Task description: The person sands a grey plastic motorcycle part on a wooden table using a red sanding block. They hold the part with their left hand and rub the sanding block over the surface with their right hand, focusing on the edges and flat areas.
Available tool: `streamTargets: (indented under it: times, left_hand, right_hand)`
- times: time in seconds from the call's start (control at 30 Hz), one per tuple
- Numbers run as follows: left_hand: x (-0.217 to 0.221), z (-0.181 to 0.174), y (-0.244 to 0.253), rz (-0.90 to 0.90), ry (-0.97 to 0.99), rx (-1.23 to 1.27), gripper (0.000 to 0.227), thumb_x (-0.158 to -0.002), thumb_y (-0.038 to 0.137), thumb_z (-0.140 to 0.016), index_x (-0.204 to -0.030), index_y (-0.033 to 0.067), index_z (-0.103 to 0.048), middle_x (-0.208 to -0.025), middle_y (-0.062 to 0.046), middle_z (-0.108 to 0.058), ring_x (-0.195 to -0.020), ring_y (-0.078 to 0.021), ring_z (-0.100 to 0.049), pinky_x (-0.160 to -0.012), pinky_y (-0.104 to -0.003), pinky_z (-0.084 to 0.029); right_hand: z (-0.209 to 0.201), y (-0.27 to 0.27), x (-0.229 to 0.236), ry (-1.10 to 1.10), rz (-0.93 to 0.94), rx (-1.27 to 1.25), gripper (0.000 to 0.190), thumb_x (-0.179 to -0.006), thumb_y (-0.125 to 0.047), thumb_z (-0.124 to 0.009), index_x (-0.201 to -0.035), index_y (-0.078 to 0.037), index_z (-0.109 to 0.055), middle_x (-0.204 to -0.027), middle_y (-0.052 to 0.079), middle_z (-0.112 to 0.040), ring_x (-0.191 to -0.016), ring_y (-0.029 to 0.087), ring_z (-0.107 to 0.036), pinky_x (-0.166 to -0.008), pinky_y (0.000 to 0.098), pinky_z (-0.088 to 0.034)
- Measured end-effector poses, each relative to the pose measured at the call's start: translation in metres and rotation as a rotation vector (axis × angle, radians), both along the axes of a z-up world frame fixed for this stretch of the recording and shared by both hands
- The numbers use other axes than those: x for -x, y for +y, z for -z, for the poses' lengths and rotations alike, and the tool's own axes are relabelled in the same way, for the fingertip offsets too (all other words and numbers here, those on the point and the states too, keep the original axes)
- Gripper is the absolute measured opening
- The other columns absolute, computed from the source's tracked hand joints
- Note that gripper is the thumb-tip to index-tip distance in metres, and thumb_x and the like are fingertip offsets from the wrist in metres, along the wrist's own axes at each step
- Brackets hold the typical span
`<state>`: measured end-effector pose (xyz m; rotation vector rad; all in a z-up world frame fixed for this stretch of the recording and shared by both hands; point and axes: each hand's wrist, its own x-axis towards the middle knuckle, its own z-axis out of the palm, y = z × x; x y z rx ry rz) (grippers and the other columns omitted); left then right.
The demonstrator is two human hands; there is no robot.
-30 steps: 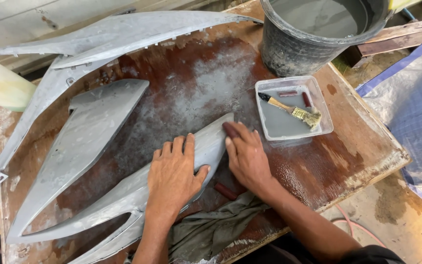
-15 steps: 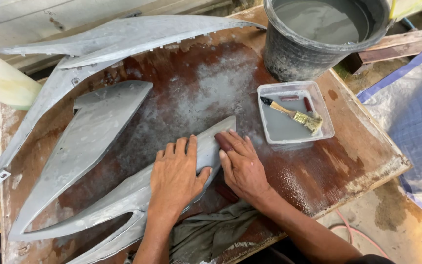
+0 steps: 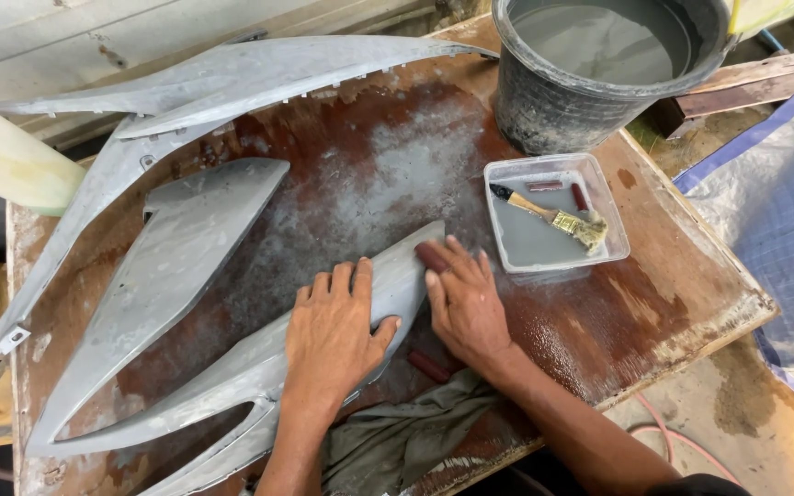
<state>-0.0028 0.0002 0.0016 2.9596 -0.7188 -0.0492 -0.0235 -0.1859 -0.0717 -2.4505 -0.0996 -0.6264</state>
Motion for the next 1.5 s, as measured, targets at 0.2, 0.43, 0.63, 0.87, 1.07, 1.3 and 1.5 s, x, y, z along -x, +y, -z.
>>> streamTargets:
  times: [0.2, 0.43, 0.63, 0.87, 1.07, 1.3, 1.5]
  left_hand:
    - [-0.001, 0.001, 0.0, -0.007, 0.015, -0.012, 0.078, -0.087, 0.049, -0.07, -0.145, 0.0011, -0.049, -0.131, -0.019, -0.059, -0.118, -0.0357, -0.061, -0.097, -0.049, -0.046]
    - [0.0, 0.001, 0.001, -0.007, 0.014, -0.02, 0.078, -0.088, 0.05, -0.068, -0.146, 0.0022, -0.049, -0.131, -0.018, -0.059, -0.119, -0.0343, -0.06, -0.099, -0.048, -0.045]
    - [0.0, 0.003, 0.0, -0.005, -0.017, -0.043, 0.077, -0.089, 0.051, -0.067, -0.147, 0.0038, -0.048, -0.131, -0.016, -0.059, -0.119, -0.0328, -0.061, -0.101, -0.048, -0.045]
    - [-0.006, 0.01, -0.001, -0.01, -0.008, -0.07, 0.079, -0.087, 0.052, -0.07, -0.147, 0.0042, -0.048, -0.131, -0.017, -0.059, -0.121, -0.0343, -0.06, -0.105, -0.051, -0.04]
    - [-0.008, 0.006, -0.024, 0.0, -0.046, -0.03, 0.076, -0.086, 0.049, -0.073, -0.141, 0.0005, -0.054, -0.13, -0.021, -0.059, -0.121, -0.0393, -0.06, -0.106, -0.055, -0.039]
    - [-0.03, 0.032, -0.071, 0.121, -0.117, 0.026, 0.069, -0.084, 0.045, -0.075, -0.134, -0.0008, -0.06, -0.131, -0.022, -0.059, -0.122, -0.0426, -0.057, -0.107, -0.058, -0.035]
    - [-0.055, 0.085, -0.161, 0.367, -0.265, 0.231, 0.033, -0.088, 0.027, -0.07, -0.111, 0.0045, -0.072, -0.109, -0.015, -0.066, -0.108, -0.0372, -0.066, -0.104, -0.058, -0.04]
  right_hand:
    - [0.006, -0.012, -0.023, 0.053, 0.058, -0.091, 0.039, -0.106, -0.023, -0.051, -0.083, -0.002, -0.073, -0.137, 0.012, -0.067, -0.129, 0.042, -0.06, -0.102, 0.0711, -0.043]
    - [0.0, -0.007, -0.011, 0.038, -0.079, -0.038, 0.035, -0.108, -0.024, -0.045, -0.108, -0.007, -0.076, -0.137, 0.012, -0.066, -0.137, 0.04, -0.054, -0.108, 0.071, -0.036]
    - [-0.013, -0.026, -0.019, 0.018, -0.05, -0.113, 0.034, -0.107, -0.03, -0.052, -0.096, -0.007, -0.076, -0.134, 0.008, -0.07, -0.131, 0.036, -0.059, -0.107, 0.0573, -0.045]
    - [-0.032, -0.072, -0.008, -0.061, -0.073, -0.09, 0.034, -0.103, -0.021, -0.059, -0.075, -0.006, -0.068, -0.125, 0.01, -0.071, -0.107, 0.036, -0.072, -0.091, 0.0453, -0.058]
    - [-0.034, -0.132, -0.016, 0.052, 0.016, 0.028, 0.041, -0.105, -0.029, -0.061, -0.071, -0.006, -0.06, -0.111, 0.009, -0.07, -0.091, 0.041, -0.071, -0.076, 0.0488, -0.056]
    - [-0.012, -0.168, -0.043, 0.273, -0.046, 0.14, 0.036, -0.094, -0.03, -0.07, -0.074, -0.002, -0.063, -0.093, 0.017, -0.068, -0.089, 0.046, -0.07, -0.073, 0.0535, -0.055]
    - [0.04, -0.202, -0.083, 0.546, -0.094, 0.366, 0.038, -0.095, -0.042, -0.059, -0.084, -0.007, -0.068, -0.096, 0.017, -0.07, -0.096, 0.044, -0.071, -0.08, 0.0539, -0.056]
